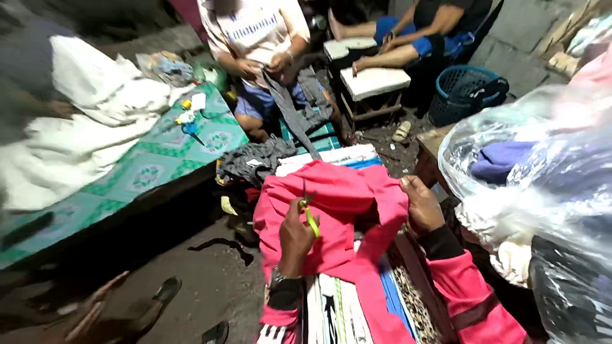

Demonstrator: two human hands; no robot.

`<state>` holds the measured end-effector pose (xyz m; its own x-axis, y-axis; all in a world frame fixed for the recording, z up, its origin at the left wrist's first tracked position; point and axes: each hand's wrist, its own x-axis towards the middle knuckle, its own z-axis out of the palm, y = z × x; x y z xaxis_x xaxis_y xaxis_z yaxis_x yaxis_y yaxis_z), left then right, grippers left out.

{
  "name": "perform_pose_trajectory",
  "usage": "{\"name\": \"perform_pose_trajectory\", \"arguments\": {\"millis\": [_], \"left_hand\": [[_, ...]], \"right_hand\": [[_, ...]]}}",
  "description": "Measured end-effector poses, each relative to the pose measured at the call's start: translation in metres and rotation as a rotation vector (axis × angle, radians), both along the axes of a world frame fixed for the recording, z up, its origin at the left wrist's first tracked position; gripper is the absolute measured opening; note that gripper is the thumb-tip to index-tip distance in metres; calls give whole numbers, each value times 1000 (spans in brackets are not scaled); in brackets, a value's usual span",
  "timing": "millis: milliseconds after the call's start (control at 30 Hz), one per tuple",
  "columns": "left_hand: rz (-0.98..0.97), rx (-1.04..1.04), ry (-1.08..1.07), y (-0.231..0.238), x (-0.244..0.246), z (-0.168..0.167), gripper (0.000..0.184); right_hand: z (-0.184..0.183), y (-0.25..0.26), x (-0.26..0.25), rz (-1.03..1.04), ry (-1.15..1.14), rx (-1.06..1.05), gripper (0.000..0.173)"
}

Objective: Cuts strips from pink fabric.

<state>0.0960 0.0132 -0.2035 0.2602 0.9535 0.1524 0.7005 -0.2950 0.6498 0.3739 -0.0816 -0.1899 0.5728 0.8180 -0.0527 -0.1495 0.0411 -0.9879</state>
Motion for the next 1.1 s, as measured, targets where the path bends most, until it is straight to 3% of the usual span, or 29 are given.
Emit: {"name": "perform_pose_trajectory", "arguments": {"millis": [67, 200, 333, 433, 567, 667, 767, 867, 933, 1100], "left_hand": [[-36, 132, 105, 38, 19, -7, 60], [-191, 139, 413, 84, 37, -32, 58], [-184, 22, 406, 99, 37, -29, 42], [-103, 2, 318, 101, 24, 24, 42], [-13, 143, 198, 96, -15, 106, 42], [-36, 281, 89, 64, -56, 138, 43], [-55, 226, 126, 21, -92, 115, 42], [-7, -13, 350, -6, -113, 52, 40], [22, -104, 429, -26, -115, 20, 40], [-6, -127, 235, -87, -86, 3, 45]], "right_hand": [[6, 6, 3, -23, -89, -52, 25], [5, 9, 18, -37, -135, -253, 30], [-10, 13, 25, -43, -72, -357, 33], [9, 32, 27, -29, -123, -347, 34], [52, 56, 22, 21, -192, -165, 34], [80, 47, -6, 73, -237, -30, 29], [29, 16, -40, 151, -239, -44, 24], [-63, -11, -67, 254, -134, -379, 30], [-105, -24, -72, 281, -102, -523, 34], [-124, -48, -66, 217, 68, -514, 42]]}}
